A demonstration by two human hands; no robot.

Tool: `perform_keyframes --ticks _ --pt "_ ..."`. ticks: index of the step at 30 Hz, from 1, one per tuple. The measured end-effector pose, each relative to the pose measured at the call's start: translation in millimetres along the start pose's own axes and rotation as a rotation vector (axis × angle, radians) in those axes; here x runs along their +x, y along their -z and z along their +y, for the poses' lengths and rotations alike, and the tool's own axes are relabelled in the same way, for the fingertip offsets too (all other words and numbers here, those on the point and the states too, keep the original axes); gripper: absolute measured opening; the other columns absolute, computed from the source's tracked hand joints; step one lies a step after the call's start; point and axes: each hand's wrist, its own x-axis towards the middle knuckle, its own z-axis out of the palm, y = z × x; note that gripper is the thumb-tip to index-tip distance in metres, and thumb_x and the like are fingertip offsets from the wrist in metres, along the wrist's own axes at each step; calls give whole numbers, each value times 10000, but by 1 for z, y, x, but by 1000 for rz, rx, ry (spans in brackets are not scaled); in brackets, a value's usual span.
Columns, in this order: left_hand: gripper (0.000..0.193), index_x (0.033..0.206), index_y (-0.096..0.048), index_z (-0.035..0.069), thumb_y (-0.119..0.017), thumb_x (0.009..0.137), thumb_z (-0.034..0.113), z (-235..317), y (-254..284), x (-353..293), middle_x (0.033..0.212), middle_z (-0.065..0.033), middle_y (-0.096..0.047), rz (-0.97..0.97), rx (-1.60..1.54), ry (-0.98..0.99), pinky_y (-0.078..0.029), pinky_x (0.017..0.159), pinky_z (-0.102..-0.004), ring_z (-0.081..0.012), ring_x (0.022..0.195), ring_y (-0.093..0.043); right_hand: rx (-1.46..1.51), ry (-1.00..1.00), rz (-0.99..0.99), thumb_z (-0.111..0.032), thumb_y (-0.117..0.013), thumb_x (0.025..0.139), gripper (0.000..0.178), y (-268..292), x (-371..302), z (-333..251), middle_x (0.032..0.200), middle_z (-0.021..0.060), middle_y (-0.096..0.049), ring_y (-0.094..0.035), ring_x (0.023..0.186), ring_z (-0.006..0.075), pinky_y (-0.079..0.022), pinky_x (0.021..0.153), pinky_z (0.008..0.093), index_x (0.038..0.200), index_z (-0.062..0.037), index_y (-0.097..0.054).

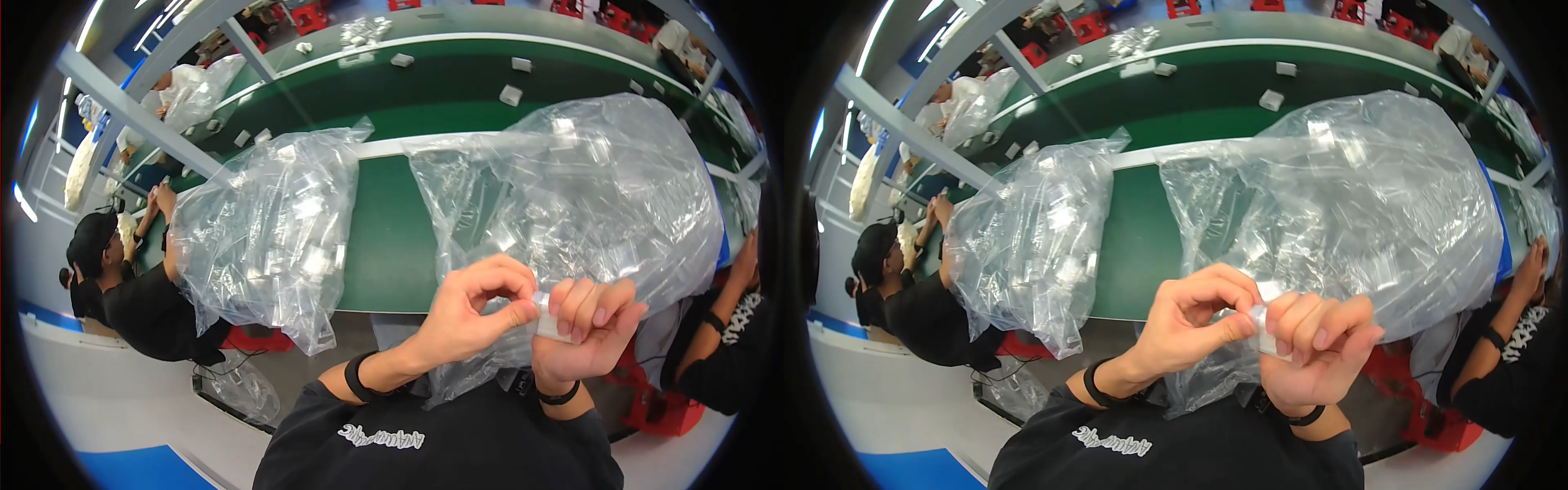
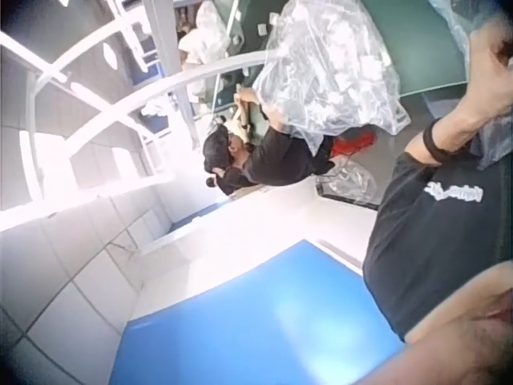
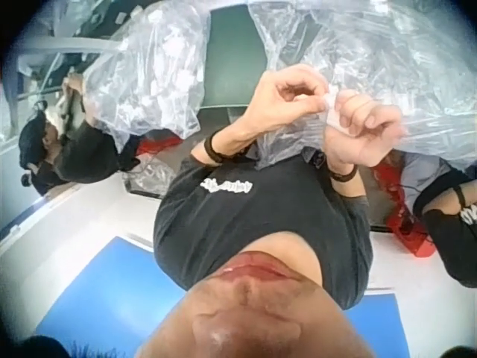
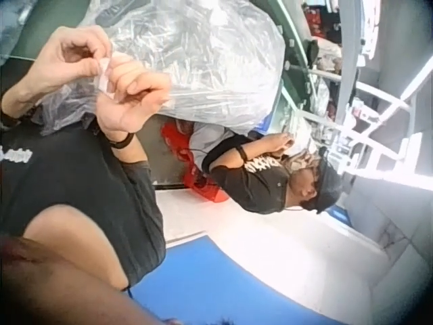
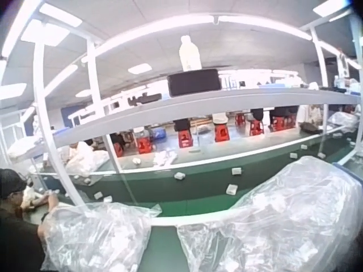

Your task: Assembling small white and clear plastic components at a manufacturing workstation.

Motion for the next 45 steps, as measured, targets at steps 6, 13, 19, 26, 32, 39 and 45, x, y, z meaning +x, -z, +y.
perform_keyframes --ticks 6,13,19,26,32,39,45 --pt "80 801 -633 -18 -678 740 -43 11 16 6 947 -95 -591 -89 118 86 -422 808 -274 -146 896 -544 77 -111 -10 -436 -234 977 432 -1 6 4 478 -6 -330 -327 443 122 -354 535 295 745 -102 -378" --pt "148 797 -624 -37 -686 686 -112 18 27 12 856 -137 -634 -34 27 -97 -498 728 -287 -183 810 -625 480 -472 167 -413 -199 984 463 -2 23 5 469 -9 -345 -366 435 125 -391 531 313 707 -118 -424" --pt "193 772 -638 -33 -716 621 -124 13 24 12 809 -134 -639 -89 183 -233 -504 673 -268 -187 759 -634 503 -477 142 -423 -198 982 479 -2 20 0 457 -8 -343 -374 427 128 -401 512 323 698 -112 -426" --pt "146 860 -622 -59 -692 733 -69 7 21 9 875 -137 -648 -68 142 -146 -523 701 -278 -164 783 -632 334 -433 160 -446 -223 972 480 -3 22 -3 445 2 -335 -357 423 144 -393 517 323 681 -112 -409" --pt "193 950 -560 -61 -659 785 -50 11 9 4 907 -118 -621 22 -164 117 -522 728 -254 -160 865 -623 295 -250 145 -446 -210 971 486 -1 26 1 452 10 -345 -356 421 151 -379 517 337 679 -112 -407" --pt "138 865 -587 -45 -674 759 -62 5 2 4 965 -114 -599 42 -44 91 -496 763 -255 -136 885 -589 153 -120 -8 -464 -192 970 501 3 17 6 468 18 -356 -355 440 149 -376 515 329 702 -101 -410" --pt "226 941 -570 -47 -676 744 -81 -3 -3 0 1014 -138 -599 49 -65 61 -474 859 -294 -156 945 -584 189 -178 179 -464 -213 968 487 7 23 5 480 9 -348 -347 466 148 -372 538 341 701 -108 -411"
